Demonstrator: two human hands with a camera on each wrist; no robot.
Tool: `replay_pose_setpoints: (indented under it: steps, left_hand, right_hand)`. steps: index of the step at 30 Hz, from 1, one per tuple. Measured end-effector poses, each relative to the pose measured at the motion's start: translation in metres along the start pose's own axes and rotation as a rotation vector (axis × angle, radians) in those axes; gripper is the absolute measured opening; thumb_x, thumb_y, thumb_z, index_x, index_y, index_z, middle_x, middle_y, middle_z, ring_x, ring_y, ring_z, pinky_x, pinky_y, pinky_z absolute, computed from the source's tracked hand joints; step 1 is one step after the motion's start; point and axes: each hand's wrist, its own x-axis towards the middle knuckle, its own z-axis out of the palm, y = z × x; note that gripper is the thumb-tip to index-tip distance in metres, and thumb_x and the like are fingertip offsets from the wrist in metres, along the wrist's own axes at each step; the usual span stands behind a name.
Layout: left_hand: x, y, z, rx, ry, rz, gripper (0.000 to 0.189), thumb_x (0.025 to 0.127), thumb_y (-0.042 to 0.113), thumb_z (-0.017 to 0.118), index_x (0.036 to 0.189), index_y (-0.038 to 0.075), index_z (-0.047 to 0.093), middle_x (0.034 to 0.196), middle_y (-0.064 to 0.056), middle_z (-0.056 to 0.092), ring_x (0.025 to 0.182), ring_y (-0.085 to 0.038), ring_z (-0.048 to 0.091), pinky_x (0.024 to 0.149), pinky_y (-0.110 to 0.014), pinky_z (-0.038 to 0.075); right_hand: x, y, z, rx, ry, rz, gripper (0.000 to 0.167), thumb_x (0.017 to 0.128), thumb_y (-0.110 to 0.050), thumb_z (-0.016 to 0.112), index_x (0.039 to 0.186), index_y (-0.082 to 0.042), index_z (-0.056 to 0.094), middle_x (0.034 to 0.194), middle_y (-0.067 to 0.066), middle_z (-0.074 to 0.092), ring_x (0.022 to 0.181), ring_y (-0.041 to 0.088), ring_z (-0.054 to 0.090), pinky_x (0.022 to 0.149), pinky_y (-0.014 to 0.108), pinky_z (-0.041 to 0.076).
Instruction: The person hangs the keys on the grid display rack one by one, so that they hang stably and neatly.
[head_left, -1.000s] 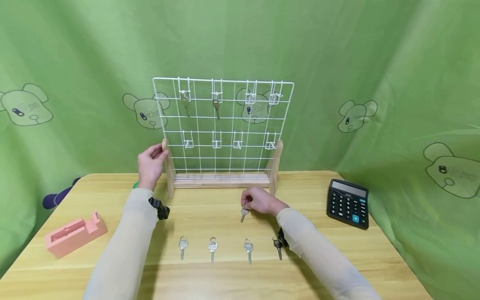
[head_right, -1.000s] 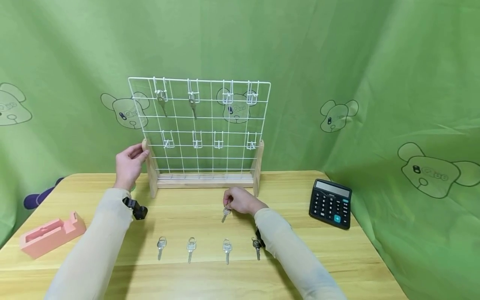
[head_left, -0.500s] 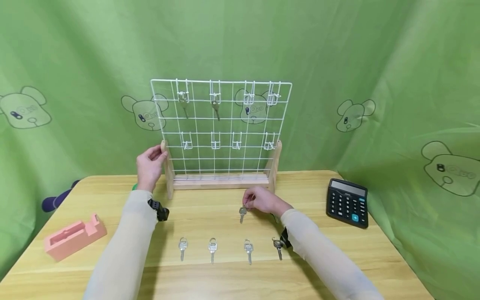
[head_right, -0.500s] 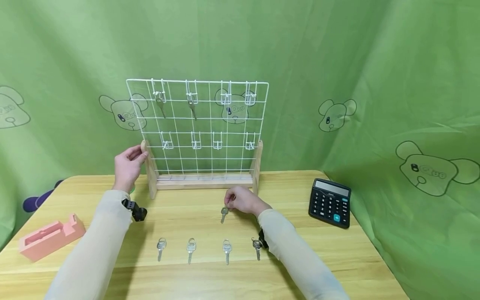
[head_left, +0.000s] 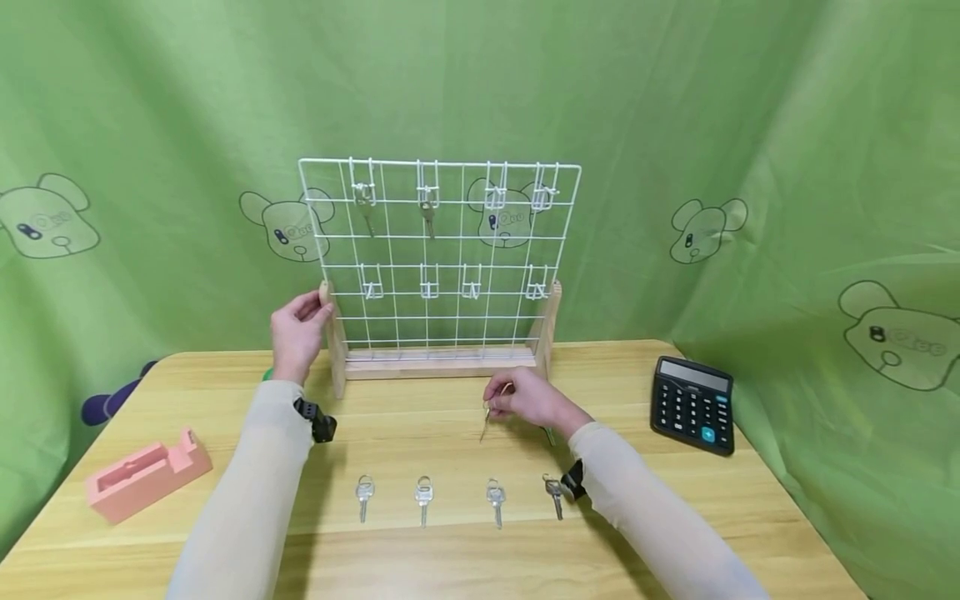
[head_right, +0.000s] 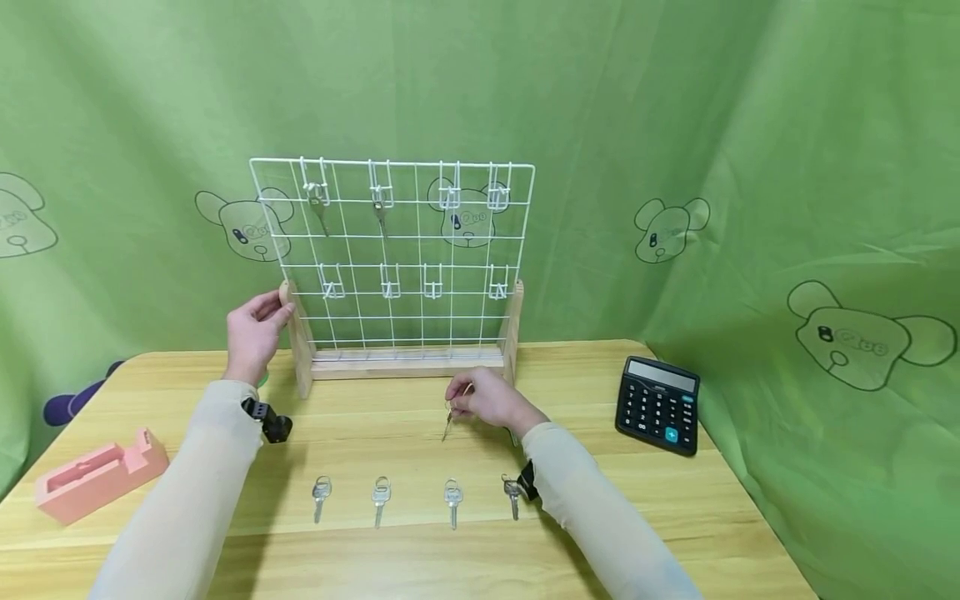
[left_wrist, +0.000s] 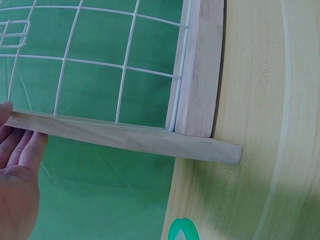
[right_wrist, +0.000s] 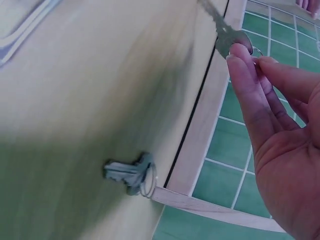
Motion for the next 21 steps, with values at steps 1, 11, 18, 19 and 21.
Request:
replay_pose_setpoints:
  steps: [1, 11, 18, 19, 21]
  left_hand:
    - [0.0, 0.0, 0.0, -0.001, 0.0, 0.0, 0.043, 0.095, 0.005, 0.064, 0.137, 0.001, 0.053, 0.137, -0.018, 0.056, 0.122, -0.024, 0.056, 0.099, -0.023, 0.048]
    - [-0.003, 0.001, -0.002, 0.013, -0.005, -0.015, 0.044, 0.096, 0.005, 0.063, 0.138, 0.003, 0.052, 0.138, -0.017, 0.055, 0.123, -0.024, 0.055, 0.1, -0.024, 0.048]
    - [-0.003, 0.001, 0.0, 0.003, 0.0, -0.008, 0.043, 0.095, 0.005, 0.064, 0.137, 0.002, 0.053, 0.137, -0.018, 0.055, 0.122, -0.024, 0.056, 0.099, -0.024, 0.048]
    - [-0.002, 0.001, 0.0, 0.003, 0.0, -0.007, 0.043, 0.095, 0.005, 0.064, 0.137, 0.002, 0.053, 0.137, -0.017, 0.055, 0.122, -0.024, 0.056, 0.099, -0.024, 0.048]
    - [-0.002, 0.001, 0.0, 0.005, 0.001, -0.008, 0.043, 0.095, 0.005, 0.064, 0.137, 0.002, 0.053, 0.137, -0.017, 0.055, 0.122, -0.024, 0.056, 0.1, -0.024, 0.048]
  right_hand:
    - [-0.001, -0.002, 0.0, 0.007, 0.007, -0.002, 0.01, 0.089, 0.012, 0.061, 0.095, 0.008, 0.066, 0.086, 0.014, 0.063, 0.081, 0.037, 0.067, 0.077, 0.045, 0.061]
    - [-0.008, -0.011, -0.005, 0.067, 0.059, -0.016, 0.014, 0.089, 0.013, 0.06, 0.102, 0.01, 0.065, 0.092, 0.015, 0.064, 0.083, 0.027, 0.067, 0.084, 0.047, 0.059]
    - [-0.01, -0.023, -0.013, 0.032, 0.096, -0.053, 0.013, 0.091, 0.009, 0.06, 0.101, 0.005, 0.067, 0.092, 0.013, 0.065, 0.085, 0.028, 0.066, 0.08, 0.038, 0.06]
    - [-0.009, -0.024, -0.015, 0.024, 0.098, -0.063, 0.013, 0.091, 0.009, 0.061, 0.101, 0.005, 0.067, 0.092, 0.012, 0.066, 0.084, 0.028, 0.067, 0.08, 0.038, 0.06]
    - [-0.008, -0.027, -0.017, 0.011, 0.101, -0.079, 0.012, 0.091, 0.009, 0.061, 0.101, 0.006, 0.067, 0.091, 0.012, 0.066, 0.084, 0.029, 0.067, 0.079, 0.039, 0.061]
